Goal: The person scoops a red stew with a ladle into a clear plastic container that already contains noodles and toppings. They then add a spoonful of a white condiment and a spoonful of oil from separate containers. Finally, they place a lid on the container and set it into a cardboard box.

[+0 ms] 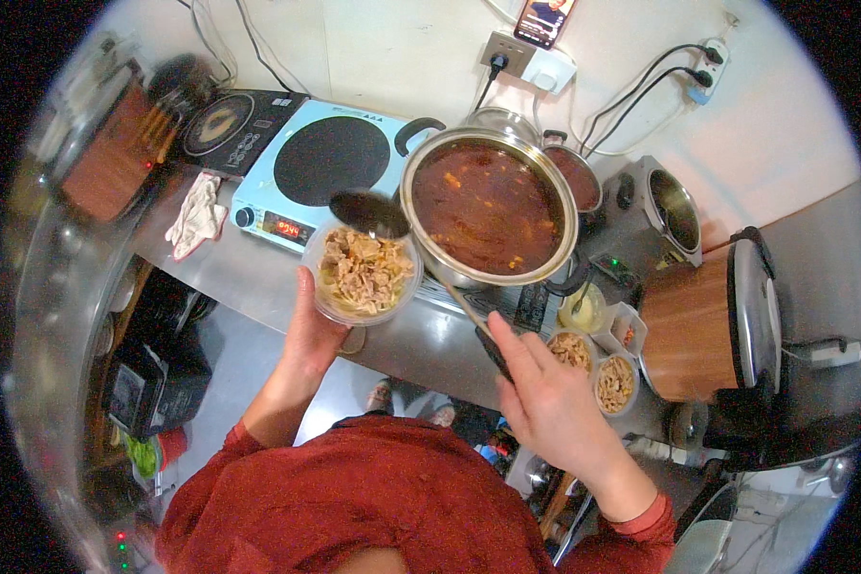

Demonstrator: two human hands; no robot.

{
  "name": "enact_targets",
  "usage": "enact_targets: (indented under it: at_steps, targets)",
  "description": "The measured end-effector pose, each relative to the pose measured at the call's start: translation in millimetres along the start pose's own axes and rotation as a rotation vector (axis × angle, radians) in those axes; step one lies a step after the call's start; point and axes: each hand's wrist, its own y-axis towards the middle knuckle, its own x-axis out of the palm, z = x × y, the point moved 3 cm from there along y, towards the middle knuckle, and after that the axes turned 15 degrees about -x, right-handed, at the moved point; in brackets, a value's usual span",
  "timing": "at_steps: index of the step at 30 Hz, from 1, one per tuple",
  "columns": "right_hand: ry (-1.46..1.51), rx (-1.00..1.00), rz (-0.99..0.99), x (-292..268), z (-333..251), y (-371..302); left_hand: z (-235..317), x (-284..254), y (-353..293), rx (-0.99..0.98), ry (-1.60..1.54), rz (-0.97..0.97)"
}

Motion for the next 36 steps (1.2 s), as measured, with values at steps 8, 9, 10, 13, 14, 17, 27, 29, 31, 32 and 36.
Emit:
enact_targets:
  at_steps: [8, 9, 10, 13, 14, 17, 27, 29, 31, 32, 36]
  targets:
    - [0.143, -0.006, -0.046, 4, 3, -2, -12, -14, 3, 0.002, 0.028, 0.079]
    - [0.168, -0.021, -0.082, 5, 4, -1, -15, -15, 2, 0.001, 0.013, 0.061]
    - [0.043, -0.126, -0.013, -1, 4, 1, -17, -19, 2, 0.013, -0.034, 0.128]
    - [-0.082, -0.104, 0.128, -23, 16, -1, -24, -23, -6, 0.069, -0.143, 0.103]
    - [-0.055, -0.019, 0.097, -38, 24, -5, -28, -25, -10, 0.068, -0.148, 0.146]
    - [-0.142, 0.131, -0.053, -65, 76, -16, -38, -22, -12, 0.111, -0.169, 0.181]
    - [-0.488, -0.035, -0.264, -27, 190, 6, -39, -22, -37, 0.238, -0.202, 0.321]
    - [-0.503, 0.078, -0.332, -13, 206, 13, -39, -18, -41, 0.258, -0.201, 0.37]
    - [-0.358, 0.033, -0.295, -7, 215, 17, -40, -13, -46, 0.271, -0.187, 0.343]
    - [-0.252, -0.021, -0.241, -6, 218, 20, -38, -13, -45, 0.235, -0.185, 0.343]
    - [0.18, 0.32, -0.32, 3, 240, 29, -32, -12, -40, 0.208, -0.201, 0.26]
